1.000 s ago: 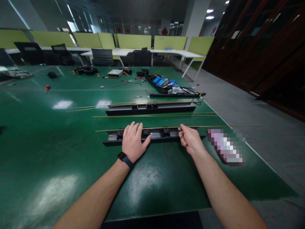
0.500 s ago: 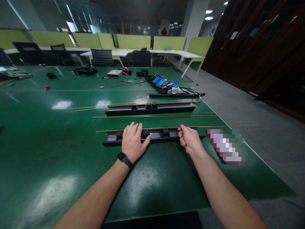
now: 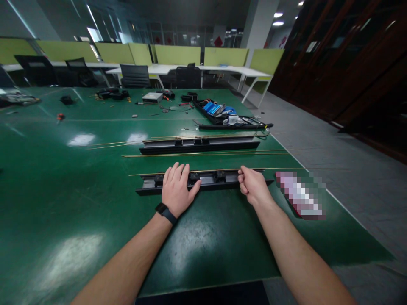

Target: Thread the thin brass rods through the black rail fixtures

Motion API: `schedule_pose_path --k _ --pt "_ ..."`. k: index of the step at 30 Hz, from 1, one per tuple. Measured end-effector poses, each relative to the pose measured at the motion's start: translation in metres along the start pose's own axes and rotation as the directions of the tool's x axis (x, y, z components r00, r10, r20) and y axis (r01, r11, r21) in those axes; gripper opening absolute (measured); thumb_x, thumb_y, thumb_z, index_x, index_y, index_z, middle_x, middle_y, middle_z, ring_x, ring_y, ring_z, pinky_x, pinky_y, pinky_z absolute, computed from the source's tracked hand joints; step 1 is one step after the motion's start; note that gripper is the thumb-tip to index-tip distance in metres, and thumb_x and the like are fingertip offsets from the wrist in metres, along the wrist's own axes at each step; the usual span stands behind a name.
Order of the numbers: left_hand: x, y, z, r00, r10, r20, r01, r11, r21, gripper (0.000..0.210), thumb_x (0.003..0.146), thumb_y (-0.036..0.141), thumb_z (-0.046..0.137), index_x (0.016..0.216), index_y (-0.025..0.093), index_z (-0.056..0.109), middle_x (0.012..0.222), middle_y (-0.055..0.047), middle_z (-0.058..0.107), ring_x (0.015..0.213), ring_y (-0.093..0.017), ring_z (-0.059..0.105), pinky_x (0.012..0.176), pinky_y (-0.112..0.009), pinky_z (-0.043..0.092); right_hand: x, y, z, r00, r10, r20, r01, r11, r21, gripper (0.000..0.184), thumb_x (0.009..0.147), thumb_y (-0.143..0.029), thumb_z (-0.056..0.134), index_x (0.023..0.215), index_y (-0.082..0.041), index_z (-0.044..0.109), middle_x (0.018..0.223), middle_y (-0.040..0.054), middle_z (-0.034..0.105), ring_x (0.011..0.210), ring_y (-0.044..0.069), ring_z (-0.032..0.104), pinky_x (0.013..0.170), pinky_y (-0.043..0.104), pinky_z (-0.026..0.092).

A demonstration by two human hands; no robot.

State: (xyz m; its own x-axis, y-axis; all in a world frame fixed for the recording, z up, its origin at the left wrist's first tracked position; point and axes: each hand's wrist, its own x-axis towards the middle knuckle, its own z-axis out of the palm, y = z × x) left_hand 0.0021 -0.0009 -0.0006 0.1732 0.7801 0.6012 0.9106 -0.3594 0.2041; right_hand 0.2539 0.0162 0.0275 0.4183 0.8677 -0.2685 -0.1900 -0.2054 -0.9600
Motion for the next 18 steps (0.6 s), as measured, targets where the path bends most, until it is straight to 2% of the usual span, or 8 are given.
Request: schedule_pose_path --k 10,18 --pt "-0.0003 0.0008 -0.0015 1.0 -0.002 -0.002 0.002 1.0 -0.004 0.06 0.097 0.052 0.055 0.144 0.015 0.055 0.141 -0.018 0.062 0.143 -0.036 0.047 0.123 -0.055 0.029 -0.0002 0.0014 0.0 1.0 0.0 0.029 0.0 1.0 -0.008 0.026 0.09 -0.037 0.069 0.078 -0.017 0.058 0.047 -0.0051 0.052 0.025 0.004 0.033 0.027 0.017 0.017" --pt "-0.0002 0.0004 -0.0009 1.0 -0.002 0.005 0.002 1.0 -0.005 0.061 0.097 0.052 0.055 0.143 0.012 0.056 0.142 -0.018 0.062 0.145 -0.035 0.045 0.124 -0.053 0.028 -0.0022 -0.0029 0.0012 1.0 0.023 0.002 -0.023 1.0 -0.001 0.025 0.093 -0.037 0.064 0.079 -0.018 0.057 0.046 -0.0055 0.051 0.025 0.004 0.032 0.027 0.017 0.017"
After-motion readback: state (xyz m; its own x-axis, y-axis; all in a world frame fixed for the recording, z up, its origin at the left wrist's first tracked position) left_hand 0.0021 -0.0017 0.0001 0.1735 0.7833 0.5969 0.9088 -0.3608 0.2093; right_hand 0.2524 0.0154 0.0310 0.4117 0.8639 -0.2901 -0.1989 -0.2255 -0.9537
